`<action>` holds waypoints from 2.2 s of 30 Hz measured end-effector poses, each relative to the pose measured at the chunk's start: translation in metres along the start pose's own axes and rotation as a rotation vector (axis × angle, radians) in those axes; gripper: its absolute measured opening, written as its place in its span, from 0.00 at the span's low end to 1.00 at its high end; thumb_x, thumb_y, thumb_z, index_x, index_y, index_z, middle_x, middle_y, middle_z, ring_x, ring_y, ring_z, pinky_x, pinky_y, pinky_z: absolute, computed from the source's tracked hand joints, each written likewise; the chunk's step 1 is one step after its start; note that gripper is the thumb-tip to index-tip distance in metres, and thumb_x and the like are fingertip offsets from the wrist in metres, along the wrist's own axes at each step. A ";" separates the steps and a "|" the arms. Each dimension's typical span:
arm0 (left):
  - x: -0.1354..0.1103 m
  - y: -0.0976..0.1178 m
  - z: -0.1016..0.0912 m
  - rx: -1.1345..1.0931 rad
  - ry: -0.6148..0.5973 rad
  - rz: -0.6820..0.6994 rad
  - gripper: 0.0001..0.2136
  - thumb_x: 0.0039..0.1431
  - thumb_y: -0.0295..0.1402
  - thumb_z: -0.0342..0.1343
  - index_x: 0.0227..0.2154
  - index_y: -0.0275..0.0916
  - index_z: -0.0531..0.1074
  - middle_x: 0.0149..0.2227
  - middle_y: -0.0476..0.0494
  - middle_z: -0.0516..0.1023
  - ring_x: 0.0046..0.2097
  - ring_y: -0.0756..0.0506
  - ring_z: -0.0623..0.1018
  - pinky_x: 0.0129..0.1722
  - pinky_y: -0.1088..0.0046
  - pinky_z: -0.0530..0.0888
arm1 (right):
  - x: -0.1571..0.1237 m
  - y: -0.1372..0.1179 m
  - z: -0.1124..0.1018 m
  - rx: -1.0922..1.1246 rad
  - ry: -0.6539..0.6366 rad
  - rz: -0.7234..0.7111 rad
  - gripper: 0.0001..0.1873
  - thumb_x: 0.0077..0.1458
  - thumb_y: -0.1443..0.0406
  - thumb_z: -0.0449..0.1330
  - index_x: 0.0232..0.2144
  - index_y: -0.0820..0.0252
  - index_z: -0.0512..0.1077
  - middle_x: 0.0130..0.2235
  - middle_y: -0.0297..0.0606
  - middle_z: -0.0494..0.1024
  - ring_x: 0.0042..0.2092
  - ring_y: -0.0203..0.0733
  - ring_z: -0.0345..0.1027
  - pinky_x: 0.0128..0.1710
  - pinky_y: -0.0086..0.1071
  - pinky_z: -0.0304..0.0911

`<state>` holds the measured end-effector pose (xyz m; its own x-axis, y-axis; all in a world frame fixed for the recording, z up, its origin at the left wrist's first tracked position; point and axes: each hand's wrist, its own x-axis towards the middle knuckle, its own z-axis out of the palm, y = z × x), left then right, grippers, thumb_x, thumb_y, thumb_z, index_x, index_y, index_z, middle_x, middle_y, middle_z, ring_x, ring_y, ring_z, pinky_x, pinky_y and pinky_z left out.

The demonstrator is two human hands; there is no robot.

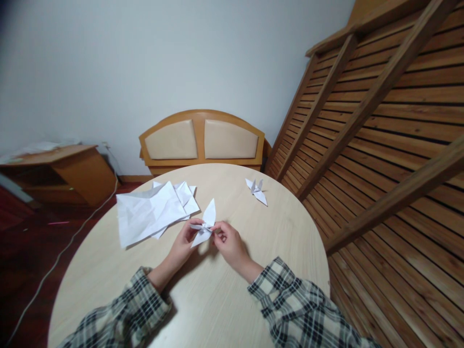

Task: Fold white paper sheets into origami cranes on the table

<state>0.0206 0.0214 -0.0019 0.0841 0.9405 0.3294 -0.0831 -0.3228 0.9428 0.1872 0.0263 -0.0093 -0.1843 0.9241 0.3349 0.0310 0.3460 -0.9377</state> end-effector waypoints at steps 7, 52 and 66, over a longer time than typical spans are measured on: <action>-0.004 0.008 -0.002 0.097 -0.024 0.038 0.10 0.51 0.31 0.63 0.35 0.39 0.70 0.40 0.44 0.76 0.44 0.44 0.76 0.48 0.65 0.70 | 0.000 0.003 -0.005 -0.016 -0.025 0.013 0.04 0.54 0.64 0.57 0.34 0.56 0.70 0.38 0.37 0.77 0.29 0.36 0.73 0.28 0.30 0.68; 0.000 0.011 -0.002 0.017 -0.031 -0.162 0.14 0.55 0.44 0.61 0.33 0.37 0.75 0.30 0.46 0.77 0.32 0.47 0.73 0.33 0.72 0.71 | -0.005 -0.009 -0.005 0.010 -0.063 0.097 0.13 0.59 0.56 0.58 0.44 0.56 0.68 0.31 0.31 0.70 0.23 0.31 0.64 0.18 0.25 0.62; -0.001 0.019 -0.006 -0.044 -0.092 -0.282 0.13 0.52 0.43 0.62 0.30 0.36 0.77 0.27 0.46 0.74 0.29 0.48 0.69 0.29 0.74 0.66 | 0.001 -0.001 -0.011 0.005 0.053 0.088 0.13 0.61 0.57 0.55 0.45 0.56 0.68 0.29 0.30 0.69 0.21 0.31 0.59 0.17 0.24 0.54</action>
<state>0.0134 0.0148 0.0153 0.1998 0.9780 0.0598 -0.0868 -0.0431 0.9953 0.1982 0.0288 -0.0065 -0.1289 0.9581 0.2557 0.0399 0.2627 -0.9641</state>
